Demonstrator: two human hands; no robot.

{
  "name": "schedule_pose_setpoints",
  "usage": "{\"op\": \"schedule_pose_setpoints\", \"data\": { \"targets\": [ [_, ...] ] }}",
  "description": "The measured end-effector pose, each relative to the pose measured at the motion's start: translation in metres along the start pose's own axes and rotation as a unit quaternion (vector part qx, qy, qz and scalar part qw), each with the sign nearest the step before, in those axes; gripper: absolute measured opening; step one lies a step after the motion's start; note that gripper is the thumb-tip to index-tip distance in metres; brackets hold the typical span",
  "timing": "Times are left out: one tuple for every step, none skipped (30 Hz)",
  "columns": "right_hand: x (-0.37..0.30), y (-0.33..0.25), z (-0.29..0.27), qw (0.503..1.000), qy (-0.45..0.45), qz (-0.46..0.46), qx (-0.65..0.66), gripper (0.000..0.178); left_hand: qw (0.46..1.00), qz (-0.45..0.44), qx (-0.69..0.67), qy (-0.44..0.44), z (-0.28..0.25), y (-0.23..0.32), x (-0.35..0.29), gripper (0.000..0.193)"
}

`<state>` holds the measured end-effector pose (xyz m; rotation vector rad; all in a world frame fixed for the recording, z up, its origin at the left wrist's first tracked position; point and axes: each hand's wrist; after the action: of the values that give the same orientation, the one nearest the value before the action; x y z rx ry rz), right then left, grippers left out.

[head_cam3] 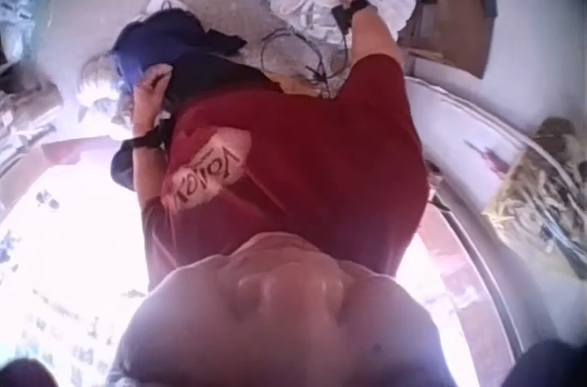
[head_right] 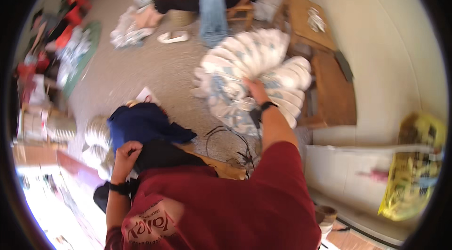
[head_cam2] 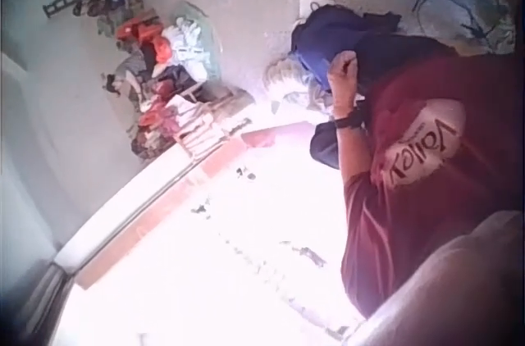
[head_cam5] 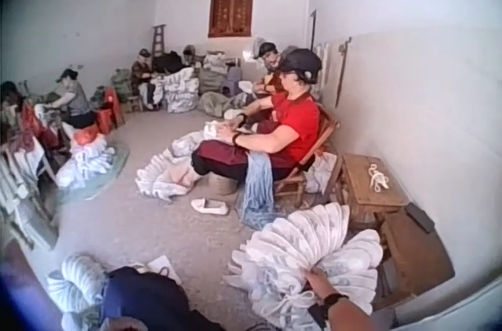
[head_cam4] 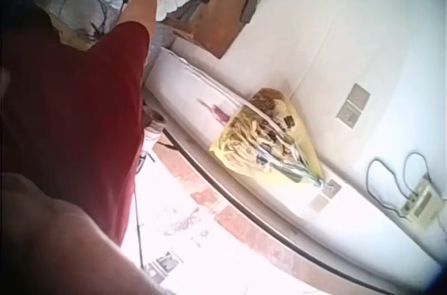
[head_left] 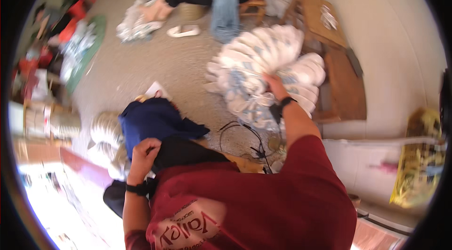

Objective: Insert laces into shoe uppers and organize them for further production steps.

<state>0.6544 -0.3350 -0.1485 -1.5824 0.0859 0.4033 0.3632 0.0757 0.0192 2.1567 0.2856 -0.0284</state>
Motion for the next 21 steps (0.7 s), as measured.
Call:
{"op": "schedule_pose_setpoints", "data": {
  "targets": [
    [-0.004, 0.003, -0.007, 1.0, 0.002, 0.024, 0.0, 0.039, 1.0, 0.014, -0.02, -0.007, -0.005, -0.001, 0.0, 0.008],
    [0.0, 0.023, -0.034, 0.999, 0.021, 0.019, -0.015, 0.04, 0.999, 0.042, -0.03, -0.002, -0.008, -0.006, 0.006, 0.008],
    [-0.003, 0.015, -0.016, 1.0, 0.014, 0.016, -0.023, 0.041, 0.998, 0.038, -0.03, 0.032, -0.016, -0.019, -0.005, 0.007],
    [0.001, 0.024, -0.042, 0.994, 0.043, 0.039, -0.093, 0.037, 0.997, 0.048, -0.035, 0.039, -0.024, -0.022, -0.005, 0.008],
    [-0.005, 0.003, 0.003, 0.995, 0.089, 0.012, -0.051, 0.033, 0.995, 0.025, -0.027, 0.087, -0.033, -0.033, -0.024, 0.009],
    [-0.003, 0.011, -0.01, 0.993, 0.106, -0.016, -0.05, 0.033, 0.996, -0.019, -0.037, 0.084, -0.045, -0.034, -0.031, 0.01],
    [0.002, 0.014, -0.018, 0.99, 0.115, -0.028, -0.074, 0.032, 0.993, -0.067, -0.033, 0.091, -0.055, -0.044, -0.042, 0.013],
    [0.01, 0.022, -0.045, 0.985, 0.1, -0.074, -0.118, 0.034, 0.99, -0.084, -0.022, 0.111, -0.062, -0.055, -0.05, 0.015],
    [0.021, 0.032, -0.079, 0.949, 0.186, -0.139, -0.215, 0.033, 0.99, -0.092, -0.01, 0.108, -0.069, -0.073, -0.055, 0.016],
    [0.023, 0.026, -0.053, 0.881, 0.217, -0.165, -0.387, 0.032, 0.981, -0.108, 0.065, 0.145, -0.077, -0.087, -0.08, 0.017],
    [0.019, 0.005, -0.024, 0.778, 0.245, -0.204, -0.541, 0.031, 0.966, -0.128, 0.139, 0.176, -0.083, -0.096, -0.109, 0.018],
    [0.012, -0.017, 0.001, 0.766, 0.228, -0.21, -0.563, 0.03, 0.932, -0.236, 0.193, 0.197, -0.088, -0.094, -0.132, 0.02],
    [0.006, -0.038, 0.024, 0.751, 0.219, -0.213, -0.585, 0.029, 0.904, -0.271, 0.251, 0.217, -0.095, -0.106, -0.152, 0.021],
    [0.002, -0.056, 0.049, 0.746, 0.2, -0.204, -0.602, 0.027, 0.879, -0.267, 0.291, 0.266, -0.101, -0.113, -0.168, 0.023],
    [0.009, -0.061, 0.071, 0.742, 0.186, -0.216, -0.606, 0.027, 0.85, -0.263, 0.332, 0.313, -0.105, -0.117, -0.185, 0.025],
    [0.014, -0.069, 0.092, 0.767, 0.09, -0.292, -0.564, 0.026, 0.821, -0.308, 0.332, 0.348, -0.109, -0.118, -0.2, 0.03],
    [0.012, -0.079, 0.127, 0.78, -0.012, -0.36, -0.512, 0.025, 0.794, -0.355, 0.326, 0.37, -0.111, -0.119, -0.215, 0.036],
    [0.008, -0.088, 0.165, 0.784, -0.085, -0.334, -0.517, 0.027, 0.784, -0.378, 0.303, 0.387, -0.109, -0.125, -0.228, 0.038],
    [0.002, -0.094, 0.207, 0.798, -0.149, -0.333, -0.48, 0.032, 0.772, -0.401, 0.278, 0.406, -0.106, -0.132, -0.242, 0.041],
    [-0.006, -0.098, 0.247, 0.807, -0.213, -0.329, -0.442, 0.037, 0.762, -0.417, 0.27, 0.415, -0.102, -0.141, -0.251, 0.041],
    [-0.02, -0.102, 0.291, 0.8, -0.263, -0.335, -0.422, 0.042, 0.77, -0.381, 0.233, 0.457, -0.094, -0.149, -0.257, 0.042]
  ]
}}
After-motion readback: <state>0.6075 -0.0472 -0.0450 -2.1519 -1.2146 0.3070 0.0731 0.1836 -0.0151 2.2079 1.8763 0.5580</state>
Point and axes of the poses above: each hand's wrist, its own x-axis towards the middle knuckle, its own z-axis out of the palm, y = z × x, and after that the axes turned 3 degrees about -z, right-handed
